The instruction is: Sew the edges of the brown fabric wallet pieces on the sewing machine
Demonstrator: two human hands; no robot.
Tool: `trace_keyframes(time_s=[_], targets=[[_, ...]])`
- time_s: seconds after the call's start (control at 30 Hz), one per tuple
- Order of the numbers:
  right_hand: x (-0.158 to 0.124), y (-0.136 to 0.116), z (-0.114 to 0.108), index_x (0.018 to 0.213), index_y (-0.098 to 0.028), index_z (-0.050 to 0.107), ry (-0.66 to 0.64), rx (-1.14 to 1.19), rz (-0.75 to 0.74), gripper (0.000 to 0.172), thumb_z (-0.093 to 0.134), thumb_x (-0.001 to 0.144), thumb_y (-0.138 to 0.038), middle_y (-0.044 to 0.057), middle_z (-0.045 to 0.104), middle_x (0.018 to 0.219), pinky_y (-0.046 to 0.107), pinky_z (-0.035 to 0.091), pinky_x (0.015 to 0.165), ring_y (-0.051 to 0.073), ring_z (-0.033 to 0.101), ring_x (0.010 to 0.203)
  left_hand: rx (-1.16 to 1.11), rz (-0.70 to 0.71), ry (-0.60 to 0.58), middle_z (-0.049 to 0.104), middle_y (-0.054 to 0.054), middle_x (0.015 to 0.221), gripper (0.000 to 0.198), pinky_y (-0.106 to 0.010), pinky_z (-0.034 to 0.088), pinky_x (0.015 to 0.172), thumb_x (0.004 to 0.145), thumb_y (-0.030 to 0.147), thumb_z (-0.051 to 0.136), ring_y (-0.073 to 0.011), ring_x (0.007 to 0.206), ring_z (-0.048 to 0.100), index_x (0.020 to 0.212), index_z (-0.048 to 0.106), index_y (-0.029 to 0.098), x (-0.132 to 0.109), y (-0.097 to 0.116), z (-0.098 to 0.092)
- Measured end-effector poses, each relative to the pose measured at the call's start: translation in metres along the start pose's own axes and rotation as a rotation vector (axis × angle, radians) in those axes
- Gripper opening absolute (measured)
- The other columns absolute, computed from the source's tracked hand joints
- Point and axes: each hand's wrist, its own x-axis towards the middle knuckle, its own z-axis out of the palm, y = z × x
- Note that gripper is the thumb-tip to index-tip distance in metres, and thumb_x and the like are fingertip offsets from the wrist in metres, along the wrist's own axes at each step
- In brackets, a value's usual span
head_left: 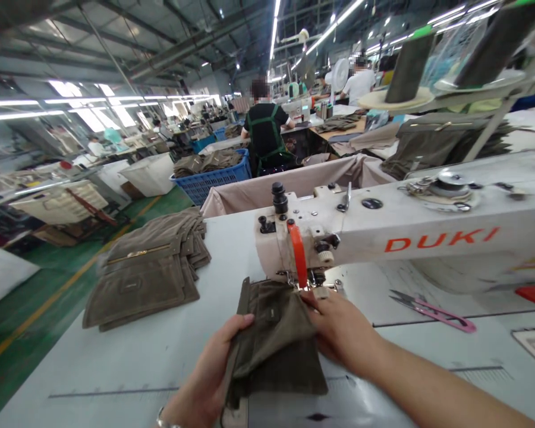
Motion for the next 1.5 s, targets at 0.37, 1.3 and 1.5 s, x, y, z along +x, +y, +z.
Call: trace_keyframes(time_s=[0.37,1.3,1.5], targets=[[-0.065,-0.069,0.000,0.080,-0.020,0.059,0.031,0.088,0.014,0.013,0.053,0.091,-0.022,0.003,0.059,0.075,0.032,0.042,0.065,0.018,0.053,0.072,1.503,1.385,0.033,0.065,-0.008,0.117,0.027,-0.031,0.054,0.091,0.090,0.022,0.052,-0.0223,0.108,0.060,0.116,0.061,0.017,-0.047,-0.033,0.016],[-0.083,-0.074,-0.007,0.103,-0.017,0.062,0.083,0.175,0.109,0.021,0.046,0.091,-0.011,0.005,0.063,0.084,0.032,0.047,0.075,0.018,0.056,0.081,1.172,1.241,-0.056,0.069,-0.006,0.094,0.024,-0.029,0.054,0.078,0.089,0.005,0.046,-0.0164,0.085,0.063,0.100,0.064,0.016,-0.036,-0.064,0.037],[-0.079,-0.075,-0.009,0.093,-0.016,0.062,0.052,0.156,0.129,0.019,0.044,0.092,-0.011,0.006,0.063,0.084,0.033,0.047,0.074,0.019,0.055,0.081,1.112,1.176,-0.084,0.067,-0.007,0.094,0.023,-0.030,0.053,0.077,0.088,0.005,0.048,-0.0177,0.085,0.061,0.102,0.062,0.016,-0.033,-0.064,0.036]])
